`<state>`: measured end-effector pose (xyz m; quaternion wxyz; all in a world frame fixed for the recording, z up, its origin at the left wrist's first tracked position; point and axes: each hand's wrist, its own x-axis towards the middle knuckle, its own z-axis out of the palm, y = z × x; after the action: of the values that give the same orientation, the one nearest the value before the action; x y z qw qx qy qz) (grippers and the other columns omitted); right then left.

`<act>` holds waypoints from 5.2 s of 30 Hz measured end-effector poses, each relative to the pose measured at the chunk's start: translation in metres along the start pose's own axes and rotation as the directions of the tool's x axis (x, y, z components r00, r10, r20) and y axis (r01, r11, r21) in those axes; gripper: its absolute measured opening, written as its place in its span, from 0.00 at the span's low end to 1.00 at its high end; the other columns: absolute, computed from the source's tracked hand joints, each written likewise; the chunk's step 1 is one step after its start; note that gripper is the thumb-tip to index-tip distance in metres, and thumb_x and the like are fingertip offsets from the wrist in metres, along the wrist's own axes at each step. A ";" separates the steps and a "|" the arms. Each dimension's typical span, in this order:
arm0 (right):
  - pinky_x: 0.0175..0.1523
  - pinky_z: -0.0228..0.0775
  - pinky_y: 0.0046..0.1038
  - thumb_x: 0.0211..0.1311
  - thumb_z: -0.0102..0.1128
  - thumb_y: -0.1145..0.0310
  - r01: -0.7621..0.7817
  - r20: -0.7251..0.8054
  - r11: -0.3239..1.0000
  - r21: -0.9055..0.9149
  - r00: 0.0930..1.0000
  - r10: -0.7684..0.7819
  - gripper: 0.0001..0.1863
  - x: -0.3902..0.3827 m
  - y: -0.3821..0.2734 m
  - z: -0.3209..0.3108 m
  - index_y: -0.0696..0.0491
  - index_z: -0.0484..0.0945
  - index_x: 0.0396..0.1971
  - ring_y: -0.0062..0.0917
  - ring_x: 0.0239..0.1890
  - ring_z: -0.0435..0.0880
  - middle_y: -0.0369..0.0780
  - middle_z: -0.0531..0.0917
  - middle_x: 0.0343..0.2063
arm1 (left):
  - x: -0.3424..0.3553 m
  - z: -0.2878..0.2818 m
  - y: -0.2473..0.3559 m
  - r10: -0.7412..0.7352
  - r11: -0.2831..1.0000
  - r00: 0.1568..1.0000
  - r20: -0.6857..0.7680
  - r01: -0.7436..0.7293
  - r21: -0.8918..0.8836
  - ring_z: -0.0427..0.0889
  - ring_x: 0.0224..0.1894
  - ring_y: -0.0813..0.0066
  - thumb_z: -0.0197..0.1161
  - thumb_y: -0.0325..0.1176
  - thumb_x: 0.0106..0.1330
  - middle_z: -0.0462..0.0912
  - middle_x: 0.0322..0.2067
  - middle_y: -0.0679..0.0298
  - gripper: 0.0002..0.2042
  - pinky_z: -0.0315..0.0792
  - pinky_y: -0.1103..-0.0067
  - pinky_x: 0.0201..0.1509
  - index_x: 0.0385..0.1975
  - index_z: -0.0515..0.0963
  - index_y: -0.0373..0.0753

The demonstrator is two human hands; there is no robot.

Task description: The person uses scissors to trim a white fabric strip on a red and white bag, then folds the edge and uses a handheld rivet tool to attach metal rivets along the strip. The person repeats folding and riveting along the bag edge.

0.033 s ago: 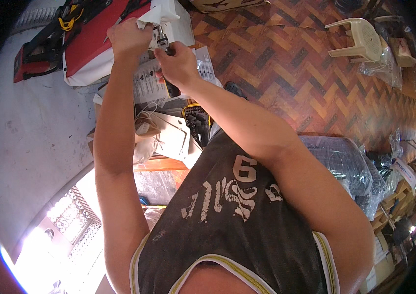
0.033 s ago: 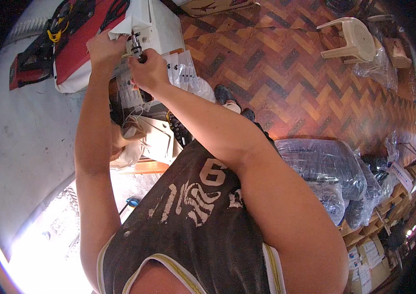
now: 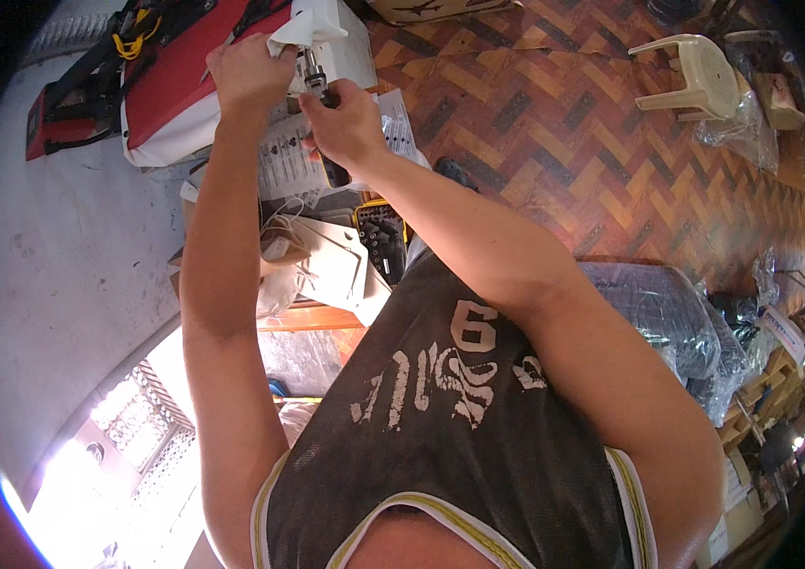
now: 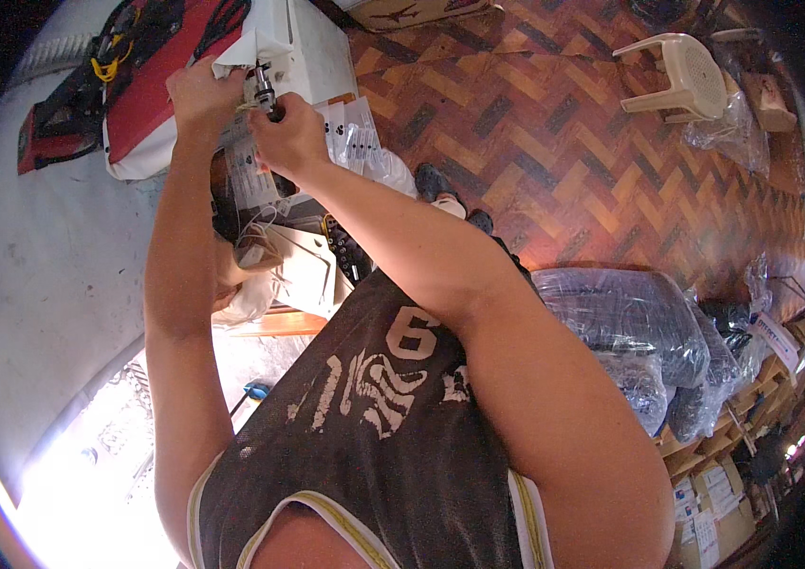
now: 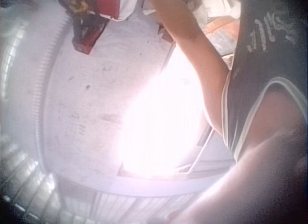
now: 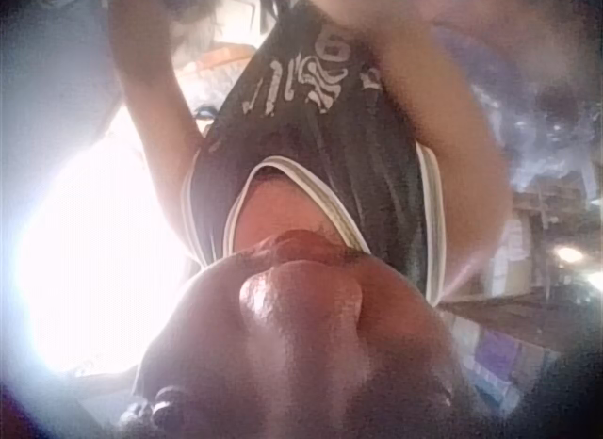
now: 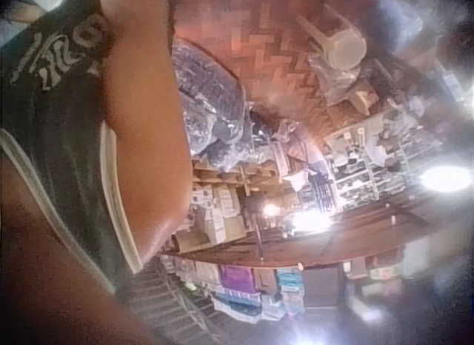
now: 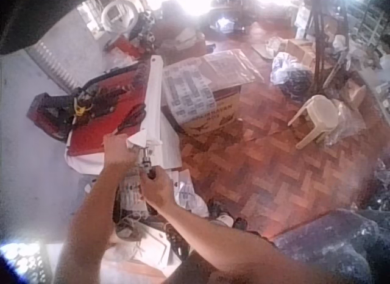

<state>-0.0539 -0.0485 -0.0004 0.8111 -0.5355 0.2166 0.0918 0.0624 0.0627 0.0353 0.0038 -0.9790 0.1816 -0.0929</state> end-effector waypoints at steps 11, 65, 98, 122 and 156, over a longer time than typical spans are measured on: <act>0.32 0.77 0.39 0.63 0.64 0.61 0.222 0.001 0.942 -0.253 0.973 -0.229 0.17 0.018 0.023 -0.011 0.64 0.77 0.33 0.39 0.23 0.87 0.50 0.84 0.20 | -0.008 -0.001 -0.005 0.198 0.979 0.975 -0.104 -0.190 0.077 0.83 0.40 0.49 0.63 0.43 0.56 0.86 0.32 0.51 0.16 0.65 0.60 0.59 0.36 0.85 0.37; 0.33 0.78 0.40 0.67 0.61 0.61 0.094 -0.143 0.986 0.140 0.987 -0.073 0.18 0.020 0.044 0.035 0.63 0.72 0.42 0.39 0.27 0.86 0.53 0.83 0.29 | -0.002 0.012 -0.009 0.003 0.999 0.995 -0.102 0.002 0.049 0.85 0.36 0.50 0.64 0.48 0.57 0.86 0.26 0.49 0.18 0.70 0.60 0.52 0.32 0.87 0.39; 0.19 0.76 0.30 0.70 0.60 0.64 0.120 -0.179 0.977 0.179 0.980 -0.088 0.15 0.010 0.018 0.027 0.62 0.70 0.36 0.26 0.17 0.81 0.43 0.79 0.21 | 0.029 0.011 -0.016 0.054 0.959 0.990 -0.132 -0.089 -0.270 0.83 0.42 0.43 0.59 0.34 0.64 0.84 0.37 0.46 0.10 0.75 0.57 0.45 0.39 0.83 0.36; 0.39 0.75 0.40 0.67 0.63 0.62 0.203 -0.266 0.966 -0.159 0.934 -0.240 0.16 0.016 0.035 0.029 0.62 0.75 0.37 0.40 0.33 0.86 0.51 0.84 0.28 | 0.055 -0.060 0.020 0.447 0.887 0.845 0.293 -0.460 -0.027 0.84 0.40 0.45 0.74 0.44 0.47 0.84 0.34 0.42 0.21 0.76 0.59 0.45 0.35 0.82 0.33; 0.23 0.71 0.28 0.74 0.56 0.64 0.042 -0.088 0.984 -0.176 0.994 -0.059 0.11 0.007 0.010 0.015 0.57 0.72 0.38 0.21 0.20 0.75 0.37 0.78 0.25 | 0.057 -0.035 -0.003 0.370 0.928 0.907 0.203 -0.348 -0.134 0.86 0.40 0.52 0.77 0.43 0.42 0.87 0.36 0.52 0.21 0.80 0.62 0.46 0.37 0.86 0.39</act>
<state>-0.0478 -0.0314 -0.0070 0.7524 -0.6132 0.2316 0.0647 0.1091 0.0460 0.0799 -0.0054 -0.9320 0.3613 0.0292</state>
